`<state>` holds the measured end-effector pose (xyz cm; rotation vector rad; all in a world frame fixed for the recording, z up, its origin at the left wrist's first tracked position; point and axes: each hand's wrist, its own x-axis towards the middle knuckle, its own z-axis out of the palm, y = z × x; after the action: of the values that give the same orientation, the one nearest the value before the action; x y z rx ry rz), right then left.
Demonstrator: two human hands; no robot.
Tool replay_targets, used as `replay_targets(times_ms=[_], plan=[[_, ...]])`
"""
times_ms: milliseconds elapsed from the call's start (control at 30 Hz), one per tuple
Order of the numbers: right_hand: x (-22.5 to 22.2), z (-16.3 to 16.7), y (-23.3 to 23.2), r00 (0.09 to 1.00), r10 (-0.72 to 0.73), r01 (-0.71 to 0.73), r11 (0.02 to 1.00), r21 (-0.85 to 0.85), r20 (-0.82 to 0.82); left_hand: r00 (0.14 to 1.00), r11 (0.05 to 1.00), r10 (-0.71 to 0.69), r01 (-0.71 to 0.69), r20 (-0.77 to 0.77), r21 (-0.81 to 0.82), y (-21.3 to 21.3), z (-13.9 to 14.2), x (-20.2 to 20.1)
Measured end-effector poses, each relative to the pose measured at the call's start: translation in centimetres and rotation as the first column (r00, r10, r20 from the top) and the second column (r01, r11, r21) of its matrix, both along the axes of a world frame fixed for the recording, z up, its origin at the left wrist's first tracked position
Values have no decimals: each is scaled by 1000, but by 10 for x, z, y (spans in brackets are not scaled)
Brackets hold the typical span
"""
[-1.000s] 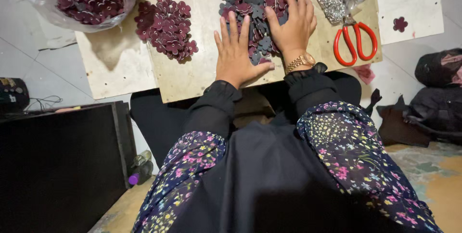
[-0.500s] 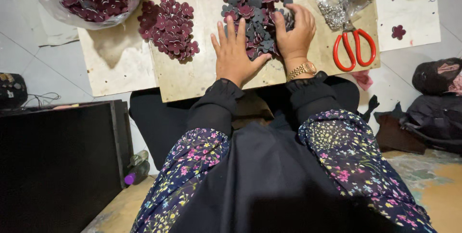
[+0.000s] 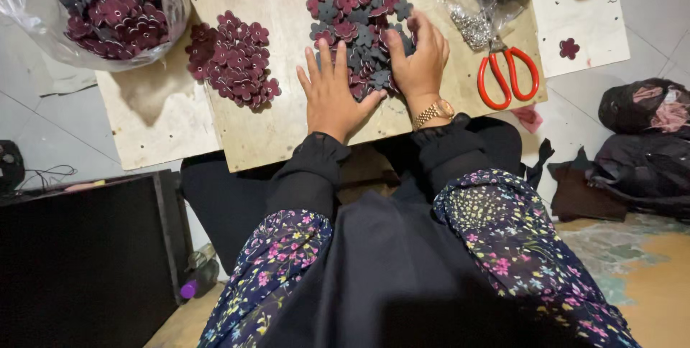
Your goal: The person sits on the floor and repeatedly picks up maroon and grey flower-shaped cutouts and small metal fasteners from a wooden board. They insert the fasteners into the cutouts by hand and place the assembled pieces into a separate pile. The process continues throughout the clip.
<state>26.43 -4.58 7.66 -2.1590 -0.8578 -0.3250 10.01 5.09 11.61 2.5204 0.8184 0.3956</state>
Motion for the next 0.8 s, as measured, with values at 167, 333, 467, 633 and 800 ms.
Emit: replay_targets(times_ms=[167, 333, 467, 633, 800], plan=[[10, -12, 0, 954, 82, 60, 889, 454, -287, 1000, 1000, 4, -4, 0, 0, -4, -1, -4], [3, -14, -4, 956, 125, 14, 885, 466, -267, 1000, 1000, -3, 3, 9, -4, -5, -2, -6], [-7, -2, -6, 993, 121, -119, 967, 227, 6, 1000, 1000, -1, 1, 4, -2, -3, -2, -5], [-9, 0, -5, 981, 156, -167, 981, 98, 112, 1000, 1000, -1, 1, 3, -5, -4, -4, -5], [-8, -1, -4, 986, 151, -156, 985, 68, 76, 1000, 1000, -1, 2, -9, 6, -3, -5, -4]])
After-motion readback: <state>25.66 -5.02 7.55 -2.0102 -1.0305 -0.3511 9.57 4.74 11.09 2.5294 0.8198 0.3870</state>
